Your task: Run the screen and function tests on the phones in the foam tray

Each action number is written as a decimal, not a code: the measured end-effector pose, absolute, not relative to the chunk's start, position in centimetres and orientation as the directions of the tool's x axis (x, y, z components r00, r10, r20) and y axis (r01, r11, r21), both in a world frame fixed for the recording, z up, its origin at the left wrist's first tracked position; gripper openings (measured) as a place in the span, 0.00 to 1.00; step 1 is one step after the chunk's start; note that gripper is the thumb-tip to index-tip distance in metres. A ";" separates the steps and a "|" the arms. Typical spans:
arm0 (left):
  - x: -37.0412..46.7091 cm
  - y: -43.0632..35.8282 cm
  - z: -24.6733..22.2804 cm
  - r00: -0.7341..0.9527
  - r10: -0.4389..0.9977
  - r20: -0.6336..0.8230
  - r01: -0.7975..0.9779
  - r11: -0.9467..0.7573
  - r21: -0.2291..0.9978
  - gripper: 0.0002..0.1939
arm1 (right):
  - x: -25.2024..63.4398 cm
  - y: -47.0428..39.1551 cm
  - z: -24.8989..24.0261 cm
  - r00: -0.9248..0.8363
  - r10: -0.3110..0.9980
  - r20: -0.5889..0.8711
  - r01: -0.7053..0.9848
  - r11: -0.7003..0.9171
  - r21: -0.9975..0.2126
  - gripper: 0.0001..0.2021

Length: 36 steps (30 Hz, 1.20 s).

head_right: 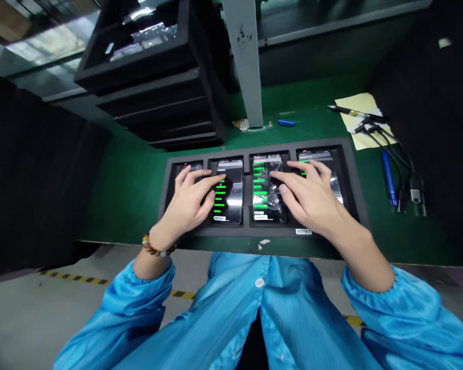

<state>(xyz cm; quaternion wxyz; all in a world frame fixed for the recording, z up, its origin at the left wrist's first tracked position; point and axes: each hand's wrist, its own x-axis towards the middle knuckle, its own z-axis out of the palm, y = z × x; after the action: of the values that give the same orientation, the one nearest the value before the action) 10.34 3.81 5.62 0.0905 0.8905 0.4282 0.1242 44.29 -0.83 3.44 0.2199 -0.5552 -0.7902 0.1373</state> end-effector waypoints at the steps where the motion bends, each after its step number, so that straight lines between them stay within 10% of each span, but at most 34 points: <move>1: 9.8 3.5 5.7 0.595 0.788 0.158 0.741 -0.614 0.272 0.23 | 44.7 -0.7 3.5 -0.263 0.944 0.200 0.826 0.328 -0.459 0.23; 19: 3.7 4.4 5.2 0.372 0.916 0.149 0.874 -0.400 0.277 0.23 | 51.6 -2.0 2.8 0.052 0.991 0.119 0.882 0.010 -0.470 0.28; 27: 8.2 3.3 6.1 0.683 0.728 0.061 0.665 -0.655 0.359 0.24 | 51.7 -3.5 3.3 0.086 0.978 0.191 0.875 0.018 -0.484 0.28; 36: 10.3 6.0 6.2 0.653 0.757 0.031 0.709 -0.625 0.325 0.28 | 50.9 -6.1 2.5 0.014 0.951 0.308 0.845 0.154 -0.512 0.23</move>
<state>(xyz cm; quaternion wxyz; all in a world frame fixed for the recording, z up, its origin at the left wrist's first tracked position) 10.34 5.96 6.22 0.1437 0.8977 0.4083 0.0825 50.89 -6.14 2.54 0.3022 -0.6446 -0.6967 0.0876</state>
